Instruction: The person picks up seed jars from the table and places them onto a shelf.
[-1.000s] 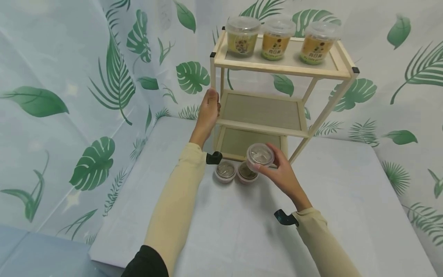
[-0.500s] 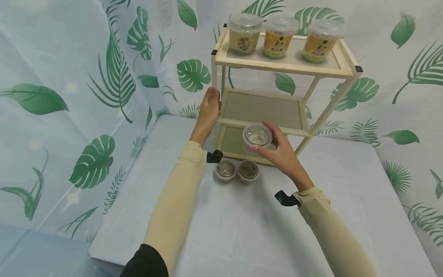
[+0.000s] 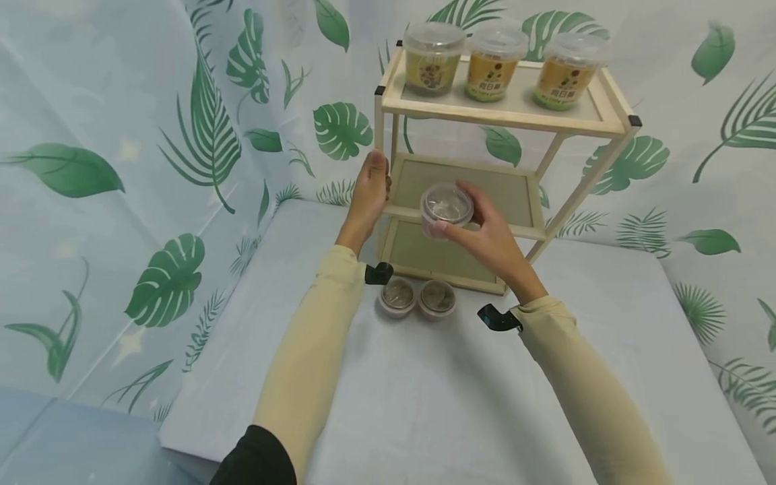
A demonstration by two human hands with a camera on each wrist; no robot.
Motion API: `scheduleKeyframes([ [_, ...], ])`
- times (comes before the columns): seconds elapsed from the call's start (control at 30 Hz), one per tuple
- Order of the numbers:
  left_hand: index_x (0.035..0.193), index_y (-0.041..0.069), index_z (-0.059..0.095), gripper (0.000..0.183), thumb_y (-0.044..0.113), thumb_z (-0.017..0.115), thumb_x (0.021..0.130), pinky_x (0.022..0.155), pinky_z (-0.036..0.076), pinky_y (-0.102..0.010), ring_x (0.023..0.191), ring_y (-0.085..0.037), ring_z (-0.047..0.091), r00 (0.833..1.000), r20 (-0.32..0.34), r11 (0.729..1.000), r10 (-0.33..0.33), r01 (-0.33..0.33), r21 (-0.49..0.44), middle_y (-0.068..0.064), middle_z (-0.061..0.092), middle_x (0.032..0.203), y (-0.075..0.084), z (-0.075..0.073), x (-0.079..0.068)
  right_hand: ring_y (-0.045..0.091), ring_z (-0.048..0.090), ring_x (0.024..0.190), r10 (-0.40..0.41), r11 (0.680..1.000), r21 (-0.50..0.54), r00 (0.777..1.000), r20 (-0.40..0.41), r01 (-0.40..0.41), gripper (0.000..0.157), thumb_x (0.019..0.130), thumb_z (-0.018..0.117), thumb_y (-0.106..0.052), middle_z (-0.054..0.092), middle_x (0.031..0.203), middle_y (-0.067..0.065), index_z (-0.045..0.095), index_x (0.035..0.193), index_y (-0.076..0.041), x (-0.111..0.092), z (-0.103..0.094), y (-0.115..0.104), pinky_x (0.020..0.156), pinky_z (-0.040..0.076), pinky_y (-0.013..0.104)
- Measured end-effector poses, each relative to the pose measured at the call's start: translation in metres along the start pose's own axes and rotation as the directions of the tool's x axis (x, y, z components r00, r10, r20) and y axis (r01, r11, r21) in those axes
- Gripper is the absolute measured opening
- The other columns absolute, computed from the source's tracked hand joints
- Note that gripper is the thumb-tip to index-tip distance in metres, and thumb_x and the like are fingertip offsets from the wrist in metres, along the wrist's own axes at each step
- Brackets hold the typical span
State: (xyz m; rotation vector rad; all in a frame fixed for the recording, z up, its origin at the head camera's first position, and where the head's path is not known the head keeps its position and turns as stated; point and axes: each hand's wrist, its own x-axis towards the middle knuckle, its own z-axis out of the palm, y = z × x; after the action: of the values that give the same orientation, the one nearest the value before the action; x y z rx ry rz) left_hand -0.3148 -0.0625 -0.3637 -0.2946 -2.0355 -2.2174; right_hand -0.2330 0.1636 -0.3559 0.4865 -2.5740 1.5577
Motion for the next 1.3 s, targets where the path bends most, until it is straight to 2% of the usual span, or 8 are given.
scheduleKeyframes([
  [0.2,0.099,0.017,0.038,0.038,0.048,0.025,0.118,0.065,0.032,-0.024,0.072,-0.009,0.035,1.0,0.012,1.0,0.002,-0.002,0.004,0.001,0.038,0.086,0.0,0.0,0.001,0.03,0.057,0.126,0.007,1.0,0.013,1.0,0.002,-0.007,0.083,0.098,0.08,-0.029,0.052,0.148,0.016,0.035,0.165,-0.008,0.023,0.002,-0.003,0.098,0.047,0.031],
  [0.43,0.1,0.018,0.039,0.037,0.046,0.025,0.119,0.065,0.032,-0.024,0.073,-0.01,0.036,1.0,0.007,1.0,0.013,-0.013,0.004,0.001,0.038,0.087,0.001,-0.002,0.0,0.031,0.059,0.118,0.066,0.998,-0.02,0.998,0.009,-0.065,0.085,0.099,0.077,-0.039,0.054,0.144,0.017,0.033,0.166,-0.012,0.048,0.004,-0.003,0.089,0.049,0.033],
  [0.7,0.099,0.017,0.039,0.037,0.045,0.026,0.118,0.067,0.033,-0.026,0.075,-0.011,0.037,0.999,0.01,0.999,0.033,-0.033,0.019,0.0,0.039,0.086,0.002,-0.003,0.001,0.033,0.056,0.122,0.089,0.994,-0.068,0.996,0.006,-0.089,0.084,0.099,0.074,-0.038,0.049,0.154,0.019,0.033,0.166,-0.009,0.07,0.006,-0.001,0.097,0.047,0.042],
  [0.9,0.1,0.018,0.038,0.041,0.055,0.025,0.111,0.068,0.033,-0.025,0.075,-0.01,0.037,0.999,0.019,0.999,0.04,-0.041,0.023,0.001,0.038,0.087,0.002,-0.003,0.0,0.031,0.055,0.125,0.149,0.988,-0.039,0.989,0.014,-0.148,0.088,0.099,0.075,-0.042,0.05,0.154,0.018,0.031,0.166,-0.008,0.085,0.011,0.004,0.1,0.046,0.044],
  [1.07,0.099,0.017,0.039,0.037,0.048,0.025,0.116,0.067,0.033,-0.025,0.074,-0.01,0.037,0.999,0.017,0.999,0.04,-0.041,0.013,0.001,0.037,0.086,0.001,-0.002,0.001,0.033,0.051,0.133,0.185,0.981,-0.06,0.982,0.025,-0.183,0.093,0.099,0.074,-0.046,0.045,0.159,0.018,0.026,0.168,-0.008,0.092,0.012,0.007,0.109,0.043,0.047],
  [1.2,0.099,0.018,0.038,0.044,0.059,0.025,0.109,0.066,0.032,-0.024,0.074,-0.009,0.036,0.999,0.015,0.999,0.042,-0.042,0.011,0.002,0.037,0.085,0.001,-0.002,0.001,0.033,0.046,0.142,0.2,0.978,-0.067,0.979,0.024,-0.198,0.095,0.099,0.075,-0.049,0.041,0.163,0.017,0.024,0.169,-0.009,0.097,0.013,0.007,0.116,0.038,0.048],
  [1.3,0.098,0.018,0.037,0.045,0.059,0.024,0.109,0.065,0.031,-0.024,0.072,-0.009,0.034,0.999,0.016,0.999,0.047,-0.048,0.011,0.002,0.035,0.084,0.001,-0.002,0.002,0.033,0.045,0.145,0.202,0.978,-0.056,0.979,0.027,-0.2,0.096,0.098,0.078,-0.047,0.04,0.164,0.018,0.024,0.169,-0.009,0.102,0.015,0.008,0.119,0.036,0.047],
])
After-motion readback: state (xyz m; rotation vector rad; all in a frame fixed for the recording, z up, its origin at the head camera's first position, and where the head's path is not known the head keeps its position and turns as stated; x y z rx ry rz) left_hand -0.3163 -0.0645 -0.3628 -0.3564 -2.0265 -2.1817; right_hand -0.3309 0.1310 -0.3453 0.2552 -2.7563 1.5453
